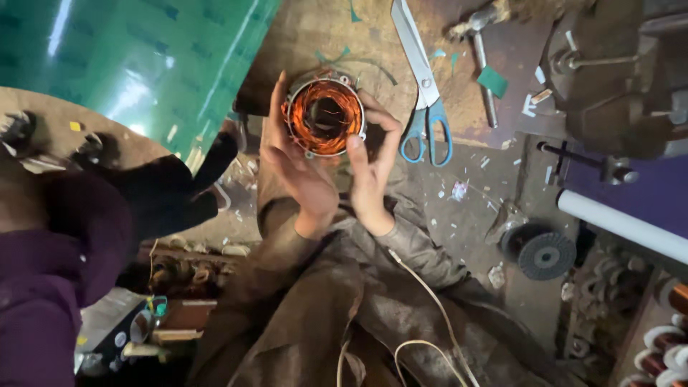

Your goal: The person uses scissors to cut green insulating tape and wraps it around copper windings on a motor stator. They repeatedly cut tape strips and apply them to the stator, adjusting the windings by hand between applications.

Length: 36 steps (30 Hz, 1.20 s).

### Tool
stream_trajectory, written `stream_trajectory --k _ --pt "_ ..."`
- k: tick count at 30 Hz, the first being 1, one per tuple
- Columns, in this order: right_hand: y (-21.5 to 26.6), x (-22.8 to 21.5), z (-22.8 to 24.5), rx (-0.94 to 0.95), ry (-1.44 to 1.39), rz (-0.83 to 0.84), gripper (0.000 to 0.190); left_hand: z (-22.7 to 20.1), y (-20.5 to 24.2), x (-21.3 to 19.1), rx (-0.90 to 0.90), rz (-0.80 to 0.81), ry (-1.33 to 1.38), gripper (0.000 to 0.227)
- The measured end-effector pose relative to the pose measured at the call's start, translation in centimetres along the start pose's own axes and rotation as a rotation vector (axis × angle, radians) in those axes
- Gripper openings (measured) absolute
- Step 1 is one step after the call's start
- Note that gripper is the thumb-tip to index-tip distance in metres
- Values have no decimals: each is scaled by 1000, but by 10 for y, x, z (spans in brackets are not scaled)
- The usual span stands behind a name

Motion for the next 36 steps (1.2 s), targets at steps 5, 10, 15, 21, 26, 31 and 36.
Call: stream_trajectory --k 5,10,15,21,26,31,36 --pt "-8 -14 -18 3 63 46 47 5 -16 -6 -7 16 -4 87" --pt "-26 -13 -30 -28 -24 130 57 15 -32 -1 -33 -20 -49 84" --pt "-34 -19 -44 -56 -88 161 58 24 -33 1 -99 -89 -106 78" --pt "-45 -22 -53 -83 -62 152 54 33 -39 8 35 -134 -231 74" --pt "-49 -19 -54 -98 -40 160 54 38 -40 6 46 -173 -218 67" --pt "-50 -25 -57 -91 -9 184 50 39 -44 7 58 -143 -224 65" --pt "-52 -23 -50 -89 -39 205 48 41 -45 14 89 -188 -134 64"
Point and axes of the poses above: each hand's wrist, its own y-axis away from the middle knuckle, its own x-axis out of the palm, z = x × y, the point moved 4 cm from there along -y, towards the middle knuckle, and after that the axes turned 2 degrees about x, right-handed, at the moved point
